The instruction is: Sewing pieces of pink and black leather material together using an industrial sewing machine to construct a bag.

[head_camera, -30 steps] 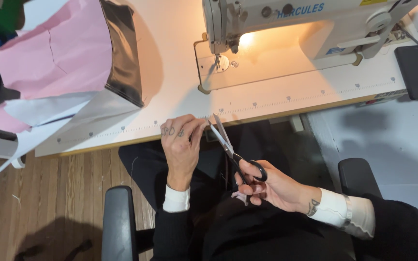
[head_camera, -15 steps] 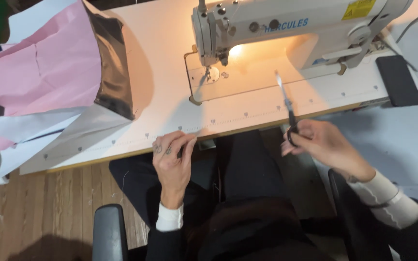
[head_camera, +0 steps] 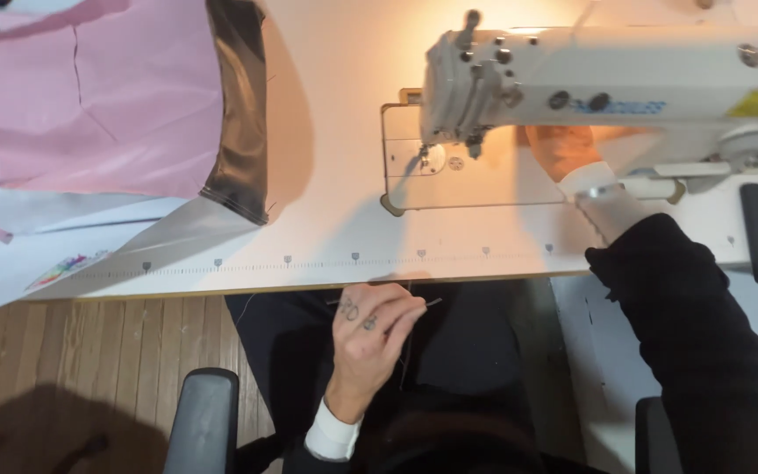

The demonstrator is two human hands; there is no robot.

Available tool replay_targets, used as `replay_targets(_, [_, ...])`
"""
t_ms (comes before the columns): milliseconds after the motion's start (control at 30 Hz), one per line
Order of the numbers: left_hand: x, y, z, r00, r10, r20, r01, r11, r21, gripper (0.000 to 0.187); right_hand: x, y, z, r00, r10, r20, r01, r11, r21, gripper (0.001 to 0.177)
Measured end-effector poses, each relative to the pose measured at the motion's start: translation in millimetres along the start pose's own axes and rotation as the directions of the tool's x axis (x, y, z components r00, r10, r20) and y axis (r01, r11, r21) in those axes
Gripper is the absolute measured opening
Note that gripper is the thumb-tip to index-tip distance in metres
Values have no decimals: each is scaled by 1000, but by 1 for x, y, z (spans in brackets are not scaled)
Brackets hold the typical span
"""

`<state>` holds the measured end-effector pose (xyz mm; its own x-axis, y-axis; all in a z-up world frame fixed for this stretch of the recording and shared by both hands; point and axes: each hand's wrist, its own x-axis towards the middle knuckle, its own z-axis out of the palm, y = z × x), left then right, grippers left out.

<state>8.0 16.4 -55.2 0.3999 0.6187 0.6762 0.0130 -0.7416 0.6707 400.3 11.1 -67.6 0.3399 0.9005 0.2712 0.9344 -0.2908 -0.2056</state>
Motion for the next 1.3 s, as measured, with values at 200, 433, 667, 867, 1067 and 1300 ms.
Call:
replay_targets(200, [-4,-4,5,997,-74,2,74,996,-53,21,-8,-45,-8,999,-16,36,7,973,232,19])
replay_targets(433, [8,2,3,985,-139,-103,127,985,-117,29,-69,-166,-60,807,-588,-49,502,641,581,31])
replay_targets(667, [-8,-6,15,872,-461,-162,307,775,-552,15,-90,-200,-36,811,-565,153,20,288,957,37])
replay_targets(867, [-16,-13,27,671,-741,20,352,295,-889,3,-85,-224,-42,928,-362,85,179,635,751,30])
replay_targets(1067, [-8,-19,27,657,-752,50,333,231,-914,1,-83,-221,-52,942,-324,-91,303,698,649,20])
replay_targets(1300, [-14,-57,-15,557,-791,-253,252,451,-856,5,-78,-182,-59,915,-366,-170,400,770,497,19])
